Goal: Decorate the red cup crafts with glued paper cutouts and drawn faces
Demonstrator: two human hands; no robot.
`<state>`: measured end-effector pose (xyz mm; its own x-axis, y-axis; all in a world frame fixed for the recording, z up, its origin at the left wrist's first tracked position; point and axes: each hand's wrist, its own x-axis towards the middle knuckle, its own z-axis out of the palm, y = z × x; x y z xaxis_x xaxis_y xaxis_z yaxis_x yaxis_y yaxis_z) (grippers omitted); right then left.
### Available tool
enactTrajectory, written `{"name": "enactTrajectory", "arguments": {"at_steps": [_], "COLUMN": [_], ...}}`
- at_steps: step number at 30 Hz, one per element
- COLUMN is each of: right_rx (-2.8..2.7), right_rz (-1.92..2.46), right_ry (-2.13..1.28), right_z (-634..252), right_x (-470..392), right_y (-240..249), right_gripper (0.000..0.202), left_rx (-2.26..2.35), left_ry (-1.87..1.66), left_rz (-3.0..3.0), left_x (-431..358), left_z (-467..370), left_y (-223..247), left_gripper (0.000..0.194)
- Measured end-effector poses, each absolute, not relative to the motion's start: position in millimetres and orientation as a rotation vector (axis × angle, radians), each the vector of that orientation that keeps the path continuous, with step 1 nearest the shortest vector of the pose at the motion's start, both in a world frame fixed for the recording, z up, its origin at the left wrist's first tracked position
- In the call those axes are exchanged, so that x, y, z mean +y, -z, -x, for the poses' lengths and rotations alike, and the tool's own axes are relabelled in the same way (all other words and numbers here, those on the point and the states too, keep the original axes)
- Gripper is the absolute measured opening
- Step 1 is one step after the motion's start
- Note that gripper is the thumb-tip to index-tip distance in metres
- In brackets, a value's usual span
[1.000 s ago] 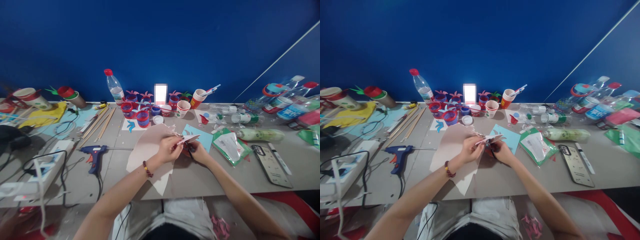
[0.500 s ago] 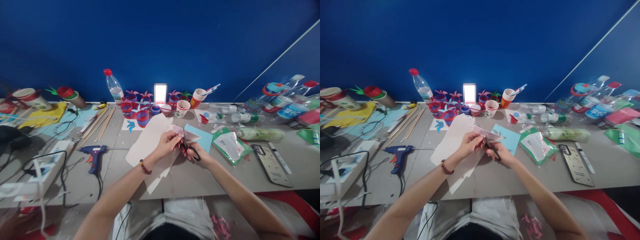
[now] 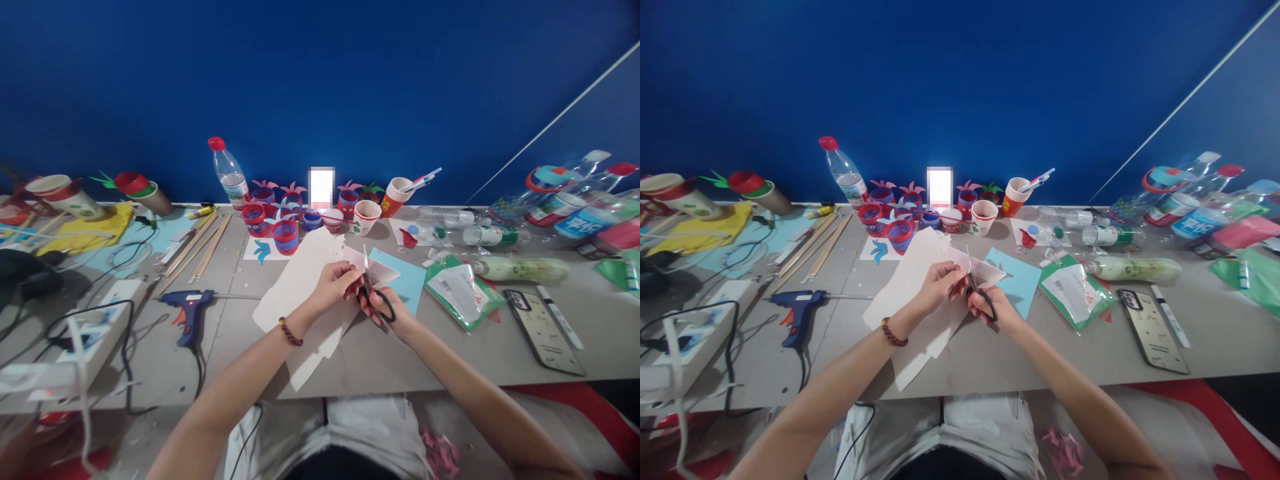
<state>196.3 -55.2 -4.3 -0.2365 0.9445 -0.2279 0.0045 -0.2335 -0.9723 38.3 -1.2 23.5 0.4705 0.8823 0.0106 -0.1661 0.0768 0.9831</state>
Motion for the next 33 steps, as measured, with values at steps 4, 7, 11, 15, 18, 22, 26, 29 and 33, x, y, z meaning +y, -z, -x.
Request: {"name": "enactTrajectory", "arguments": {"at_steps": [4,7,11,15,18,22,26,29,33], "right_rx": [-1.251,-1.269,-1.266,-1.280,-1.292,-1.276,-1.292,-1.294,-1.279], "right_rz": [1.215,1.195,1.197,1.207,1.221,1.250,1.288,1.330,1.386], "right_ry": [-1.571,-1.571,-1.560,-1.546,-1.547,-1.557,-1.580,-1.582,-1.591], "right_z": [-194.7,-194.4,-193.8,-192.5,-191.9,-192.2,-193.2,-194.1,-195.9], "right_x": [-57.7,-58.2,-57.2,-55.5,-54.6,-54.7,-55.5,-56.0,-56.1], "right_y": [6.9,10.3,13.7,14.0,14.4,14.7,10.5,6.0,3.4], "right_gripper": [0.062,0.060,0.059,0.060,0.060,0.059,0.059,0.060,0.061], "left_rx": [0.720,0.716,0.725,0.727,0.722,0.738,0.746,0.748,0.751], "left_ry": [-0.913,-0.909,-0.904,-0.891,-0.869,-0.819,-0.785,-0.767,-0.726], "left_rz": [-1.249,-1.249,-1.242,-1.246,-1.243,-1.239,-1.238,-1.235,-1.259], "left_x": [-1.8,-1.6,-0.2,1.6,3.5,8.5,14.1,17.5,20.1], "left_z": [-38.6,-38.6,-39.1,-38.2,-36.2,-33.5,-31.1,-29.0,-26.2], "left_y": [-22.7,-22.4,-20.1,-19.0,-20.0,-20.2,-18.0,-16.6,-17.1], "left_gripper": [0.035,0.035,0.034,0.035,0.035,0.037,0.036,0.034,0.033]}}
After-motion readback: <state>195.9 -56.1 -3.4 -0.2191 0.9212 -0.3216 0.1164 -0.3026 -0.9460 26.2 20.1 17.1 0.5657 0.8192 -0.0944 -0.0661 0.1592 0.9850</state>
